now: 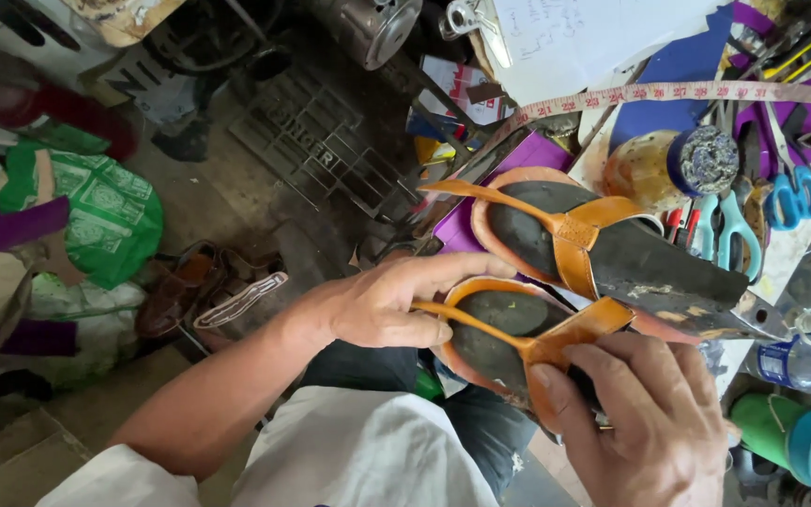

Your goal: Assembling leather sandals by fitting straps to the sole, measuring for precision, and using a hammer to secure the components.

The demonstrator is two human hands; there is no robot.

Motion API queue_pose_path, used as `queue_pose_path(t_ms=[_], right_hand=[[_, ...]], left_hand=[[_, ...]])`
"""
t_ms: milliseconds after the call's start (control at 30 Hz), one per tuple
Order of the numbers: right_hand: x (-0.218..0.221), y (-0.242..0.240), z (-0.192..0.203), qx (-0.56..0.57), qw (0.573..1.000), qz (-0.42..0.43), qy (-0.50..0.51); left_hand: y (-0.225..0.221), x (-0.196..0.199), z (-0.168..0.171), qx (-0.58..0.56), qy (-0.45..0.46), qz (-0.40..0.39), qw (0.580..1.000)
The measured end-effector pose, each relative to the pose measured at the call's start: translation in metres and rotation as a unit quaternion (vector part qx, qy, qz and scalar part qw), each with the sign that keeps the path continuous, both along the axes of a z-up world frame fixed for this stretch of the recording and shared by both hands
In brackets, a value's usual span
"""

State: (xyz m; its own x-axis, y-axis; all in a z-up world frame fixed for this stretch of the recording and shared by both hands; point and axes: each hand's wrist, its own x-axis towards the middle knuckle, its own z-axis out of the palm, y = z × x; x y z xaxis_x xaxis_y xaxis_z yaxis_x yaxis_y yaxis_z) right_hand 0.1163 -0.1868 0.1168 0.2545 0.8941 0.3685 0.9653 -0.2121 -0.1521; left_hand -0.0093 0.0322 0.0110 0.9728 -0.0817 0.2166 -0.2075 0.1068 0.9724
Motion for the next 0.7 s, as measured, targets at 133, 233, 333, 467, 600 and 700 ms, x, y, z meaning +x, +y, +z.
queue_pose_path(t_ms=[133, 233, 333, 467, 600, 700], right_hand=[[0.003, -0.004, -0.002, -0.001, 1.0, 0.021, -0.013], [0.0, -0.006, -0.002, -0.007, 1.0, 0.001, -0.016], [0.0, -0.008, -0.002, -0.01, 1.0, -0.003, -0.015], [0.001, -0.011, -0.005, -0.003, 1.0, 0.006, -0.025], [-0.001, -0.014, -0.006, -0.008, 1.0, -0.004, -0.024], [-0.002, -0.017, -0.009, 0.002, 1.0, -0.006, -0.02]], left_hand=[[-0.009, 0.001, 0.006, -0.314, 0.046, -0.091, 0.944], [-0.004, 0.003, -0.003, -0.167, -0.032, -0.063, 0.983], [-0.006, 0.002, -0.007, -0.141, -0.043, -0.05, 0.988], [-0.009, 0.0, 0.0, -0.293, 0.004, -0.12, 0.949], [-0.006, 0.002, -0.012, -0.179, -0.023, -0.067, 0.981], [-0.01, 0.0, -0.007, -0.26, 0.012, -0.096, 0.961]])
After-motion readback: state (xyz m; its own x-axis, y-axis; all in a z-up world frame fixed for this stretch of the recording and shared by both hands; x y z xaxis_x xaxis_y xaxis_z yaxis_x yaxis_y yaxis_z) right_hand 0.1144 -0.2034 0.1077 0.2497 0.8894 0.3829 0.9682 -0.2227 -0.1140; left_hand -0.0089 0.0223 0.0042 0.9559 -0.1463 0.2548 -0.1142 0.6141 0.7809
